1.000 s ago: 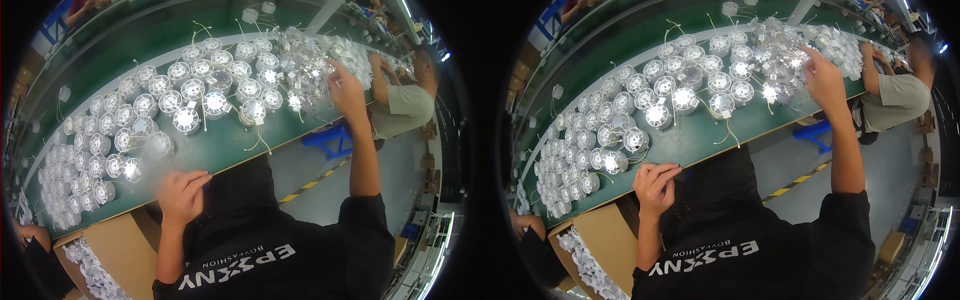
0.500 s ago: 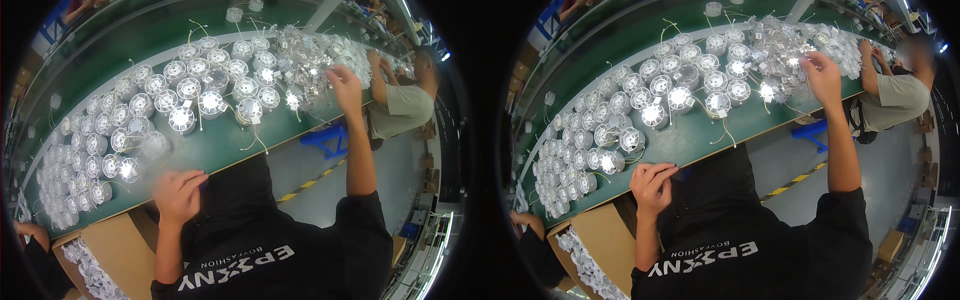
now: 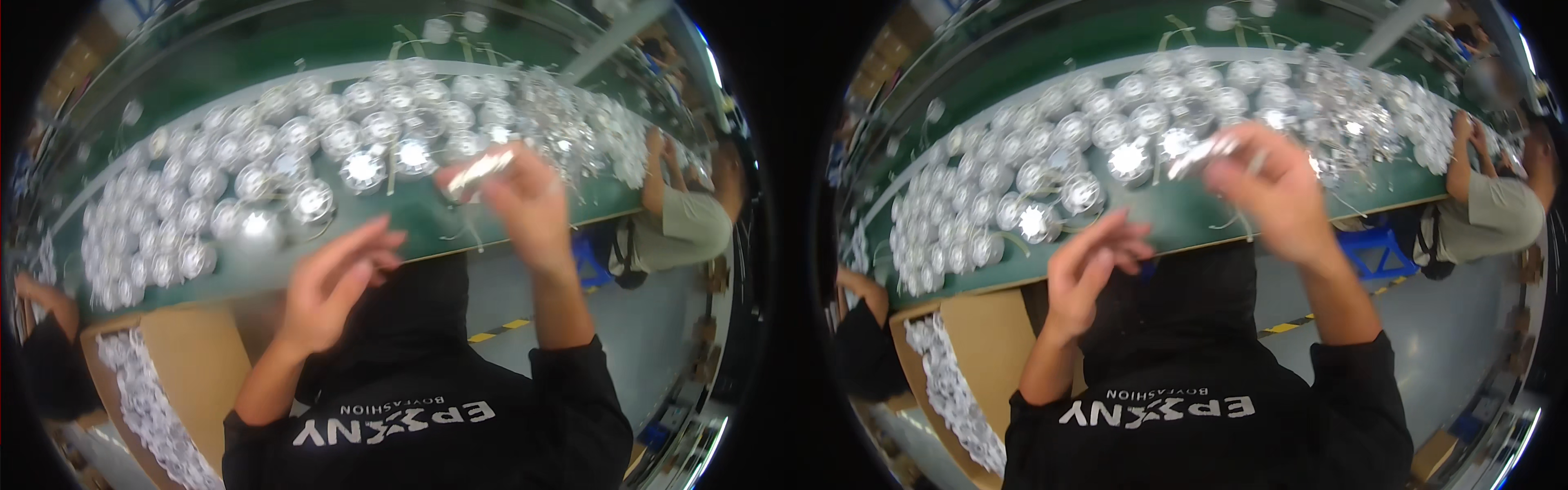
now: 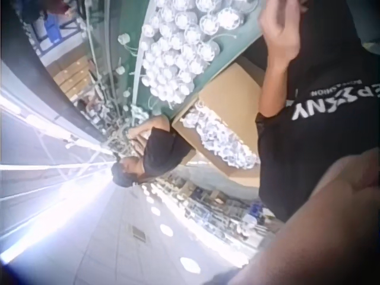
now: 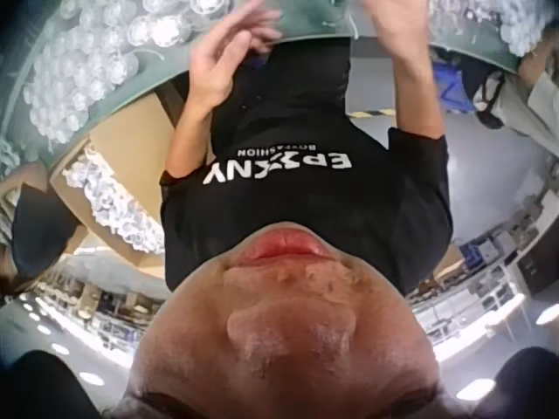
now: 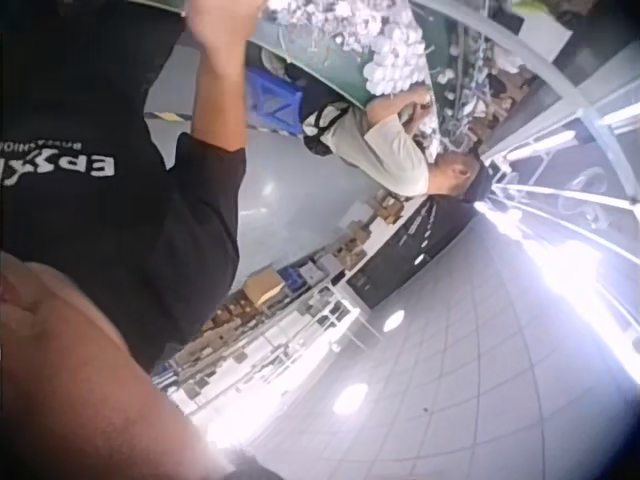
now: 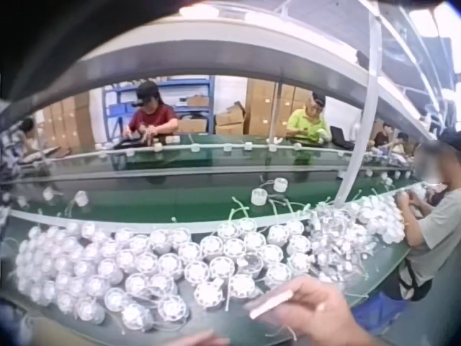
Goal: Manually assembling and connecting strings of circular LED modules on a production workbench.
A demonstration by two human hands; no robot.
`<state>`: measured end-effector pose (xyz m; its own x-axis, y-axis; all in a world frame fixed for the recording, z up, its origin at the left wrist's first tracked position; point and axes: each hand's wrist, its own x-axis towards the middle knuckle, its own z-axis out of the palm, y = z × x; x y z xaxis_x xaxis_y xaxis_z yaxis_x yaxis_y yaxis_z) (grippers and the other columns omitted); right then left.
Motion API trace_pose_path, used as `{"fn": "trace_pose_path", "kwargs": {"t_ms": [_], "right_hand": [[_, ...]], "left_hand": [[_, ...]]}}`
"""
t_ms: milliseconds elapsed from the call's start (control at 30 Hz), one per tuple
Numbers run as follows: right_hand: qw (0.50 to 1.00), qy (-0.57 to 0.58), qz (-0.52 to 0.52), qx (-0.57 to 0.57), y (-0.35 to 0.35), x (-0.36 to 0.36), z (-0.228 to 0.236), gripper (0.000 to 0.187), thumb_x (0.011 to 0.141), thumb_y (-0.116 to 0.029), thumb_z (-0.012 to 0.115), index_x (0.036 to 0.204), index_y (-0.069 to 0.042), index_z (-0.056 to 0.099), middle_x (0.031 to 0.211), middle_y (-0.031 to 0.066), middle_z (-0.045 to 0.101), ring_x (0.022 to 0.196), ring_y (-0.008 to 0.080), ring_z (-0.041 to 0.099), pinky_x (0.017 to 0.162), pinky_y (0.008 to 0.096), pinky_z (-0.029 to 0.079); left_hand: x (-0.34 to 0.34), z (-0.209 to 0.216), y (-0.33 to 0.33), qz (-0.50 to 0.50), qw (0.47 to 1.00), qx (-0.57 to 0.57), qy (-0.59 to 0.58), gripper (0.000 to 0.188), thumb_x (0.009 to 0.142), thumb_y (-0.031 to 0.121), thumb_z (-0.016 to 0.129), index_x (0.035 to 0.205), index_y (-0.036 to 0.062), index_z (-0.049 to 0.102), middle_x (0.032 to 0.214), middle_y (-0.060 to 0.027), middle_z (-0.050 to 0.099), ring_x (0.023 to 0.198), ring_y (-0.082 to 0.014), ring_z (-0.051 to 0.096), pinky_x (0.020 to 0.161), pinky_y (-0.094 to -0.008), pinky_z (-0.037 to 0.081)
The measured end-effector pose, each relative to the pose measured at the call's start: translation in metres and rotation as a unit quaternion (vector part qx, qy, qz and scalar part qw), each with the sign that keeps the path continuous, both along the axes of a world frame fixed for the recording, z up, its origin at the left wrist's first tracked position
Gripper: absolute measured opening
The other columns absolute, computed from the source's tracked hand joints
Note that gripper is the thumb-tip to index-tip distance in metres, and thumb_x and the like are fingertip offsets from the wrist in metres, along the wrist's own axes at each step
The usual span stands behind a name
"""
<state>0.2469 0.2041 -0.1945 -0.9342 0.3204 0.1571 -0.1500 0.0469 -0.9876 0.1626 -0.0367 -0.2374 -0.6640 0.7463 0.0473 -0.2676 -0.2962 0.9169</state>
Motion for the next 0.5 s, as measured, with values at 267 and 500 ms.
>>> {"fn": "trace_pose_path", "kwargs": {"t_ms": [267, 500], "right_hand": [[0.947, 0.035, -0.007, 0.319, -0.086, -0.001, -0.036, 0.033, 0.088, 0.004, 0.062, 0.121, 0.001, 0.066, 0.113, 0.0156, 0.067, 0.095, 0.0226, 0.064, 0.087, 0.0287, 0.05], [0.972, -0.132, 0.051, -0.19, -0.098, 0.008, -0.05, 0.031, 0.088, 0.004, 0.064, 0.119, 0.0, 0.067, 0.103, 0.0124, 0.07, 0.083, 0.0178, 0.063, 0.079, 0.0256, 0.049]], "left_hand": [[-0.001, -0.032, -0.018, 0.025, 0.987, 0.035, -0.153, 0.051, 0.092, -0.01, 0.063, 0.141, -0.0023, 0.051, 0.135, -0.0221, 0.06, 0.107, -0.0203, 0.065, 0.094, -0.031, 0.057], [0.016, -0.031, -0.013, 0.182, 0.982, 0.052, -0.018, 0.06, 0.085, -0.018, 0.066, 0.14, 0.0001, 0.05, 0.134, -0.0219, 0.061, 0.106, -0.0231, 0.067, 0.092, -0.0314, 0.058]]}}
